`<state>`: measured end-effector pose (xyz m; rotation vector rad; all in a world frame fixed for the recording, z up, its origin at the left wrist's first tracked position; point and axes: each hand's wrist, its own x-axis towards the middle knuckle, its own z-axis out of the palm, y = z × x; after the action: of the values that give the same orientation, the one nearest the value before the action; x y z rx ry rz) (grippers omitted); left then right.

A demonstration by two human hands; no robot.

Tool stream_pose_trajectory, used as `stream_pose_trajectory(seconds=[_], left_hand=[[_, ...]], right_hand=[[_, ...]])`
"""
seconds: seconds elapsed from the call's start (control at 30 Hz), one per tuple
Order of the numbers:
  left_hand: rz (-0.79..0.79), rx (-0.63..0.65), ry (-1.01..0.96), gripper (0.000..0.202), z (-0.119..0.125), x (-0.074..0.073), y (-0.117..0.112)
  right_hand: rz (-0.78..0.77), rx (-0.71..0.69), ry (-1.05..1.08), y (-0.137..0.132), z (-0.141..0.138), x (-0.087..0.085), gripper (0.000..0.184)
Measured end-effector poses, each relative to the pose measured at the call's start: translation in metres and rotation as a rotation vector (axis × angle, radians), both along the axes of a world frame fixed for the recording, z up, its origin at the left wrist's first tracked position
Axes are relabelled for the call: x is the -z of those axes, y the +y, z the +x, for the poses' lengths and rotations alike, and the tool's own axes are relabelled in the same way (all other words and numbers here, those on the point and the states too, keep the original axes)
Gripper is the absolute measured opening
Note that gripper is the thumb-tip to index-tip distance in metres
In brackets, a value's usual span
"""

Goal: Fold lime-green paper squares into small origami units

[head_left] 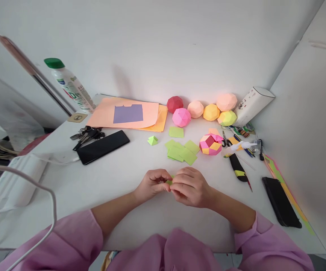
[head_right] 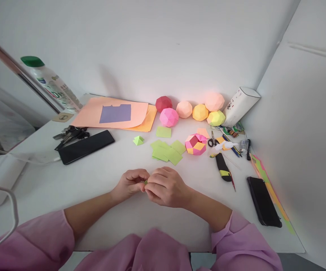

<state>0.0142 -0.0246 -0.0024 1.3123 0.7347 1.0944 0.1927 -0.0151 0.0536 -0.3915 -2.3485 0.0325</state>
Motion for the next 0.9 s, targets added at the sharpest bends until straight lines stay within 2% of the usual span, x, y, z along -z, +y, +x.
stream_pose_trajectory(seconds=[0.4,0.9], left_hand=[[0.051,-0.011,0.031,0.036,0.0003,0.0002,0.0001],[0.019,-0.009,0.008,0.032,0.0010,-0.0001,-0.0006]], right_hand=[[0.004,0.020,0.057,-0.0008,-0.0015,0.0018,0.015],[-0.015,0.060,0.025,-0.0003,-0.0016,0.0003,0.018]])
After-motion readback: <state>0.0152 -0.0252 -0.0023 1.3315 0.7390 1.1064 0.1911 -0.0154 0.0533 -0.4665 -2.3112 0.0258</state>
